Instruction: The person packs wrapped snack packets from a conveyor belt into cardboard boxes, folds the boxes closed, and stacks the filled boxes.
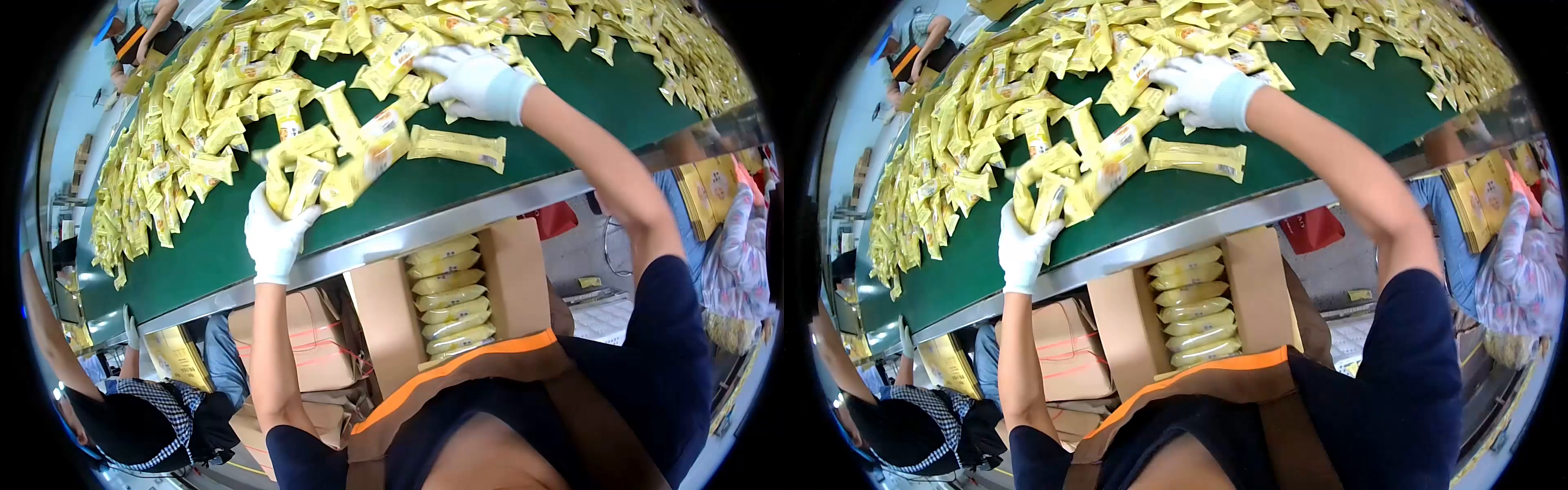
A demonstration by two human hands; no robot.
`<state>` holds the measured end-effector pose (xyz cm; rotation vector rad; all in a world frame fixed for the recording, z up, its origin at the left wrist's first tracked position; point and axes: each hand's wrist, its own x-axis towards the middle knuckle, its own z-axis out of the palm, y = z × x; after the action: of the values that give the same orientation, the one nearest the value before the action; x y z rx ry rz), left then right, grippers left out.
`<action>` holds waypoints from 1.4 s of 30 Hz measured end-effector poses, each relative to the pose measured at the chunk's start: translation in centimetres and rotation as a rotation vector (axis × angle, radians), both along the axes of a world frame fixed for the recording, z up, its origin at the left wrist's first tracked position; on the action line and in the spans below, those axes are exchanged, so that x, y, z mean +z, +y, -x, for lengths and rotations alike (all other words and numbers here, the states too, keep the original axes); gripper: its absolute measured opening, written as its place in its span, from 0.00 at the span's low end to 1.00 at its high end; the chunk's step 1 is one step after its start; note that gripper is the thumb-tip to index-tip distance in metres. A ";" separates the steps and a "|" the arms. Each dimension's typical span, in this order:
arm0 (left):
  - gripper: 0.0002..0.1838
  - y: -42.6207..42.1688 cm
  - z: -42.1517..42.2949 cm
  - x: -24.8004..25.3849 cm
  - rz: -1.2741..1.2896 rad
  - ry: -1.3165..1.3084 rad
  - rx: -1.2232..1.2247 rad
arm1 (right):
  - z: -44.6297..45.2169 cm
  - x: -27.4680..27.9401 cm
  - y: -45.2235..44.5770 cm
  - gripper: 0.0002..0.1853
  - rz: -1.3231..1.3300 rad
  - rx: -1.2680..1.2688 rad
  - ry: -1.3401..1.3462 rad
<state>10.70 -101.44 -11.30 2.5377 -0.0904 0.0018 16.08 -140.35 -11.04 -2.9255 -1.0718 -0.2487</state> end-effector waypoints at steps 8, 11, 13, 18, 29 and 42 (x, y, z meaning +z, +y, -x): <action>0.28 2.0 0.4 -2.0 0.277 -0.105 -0.009 | 9.4 -1.9 3.7 0.20 -0.085 -0.486 0.205; 0.28 1.0 1.3 0.3 -0.015 -0.381 -0.051 | 11.5 -1.6 0.6 0.21 -0.392 -0.047 -0.115; 0.28 -3.1 2.8 3.1 -0.040 -0.354 -0.244 | 12.7 1.0 0.3 0.18 -0.695 -0.221 -0.198; 0.30 -9.7 2.3 0.2 -0.367 -0.225 -0.450 | 9.6 3.4 -4.5 0.20 -2.077 -0.262 0.270; 0.33 -4.5 -0.2 0.1 -0.508 -0.094 -0.406 | 11.0 -1.6 -7.8 0.17 -0.268 -0.119 0.149; 0.32 -4.1 1.3 0.5 -0.467 0.002 -0.501 | 15.9 0.1 -9.4 0.32 -0.306 -0.661 0.065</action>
<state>9.40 -105.54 -10.79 2.8998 -0.8060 -0.2444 0.22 -149.73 -10.90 -2.8615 -0.0165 -0.2859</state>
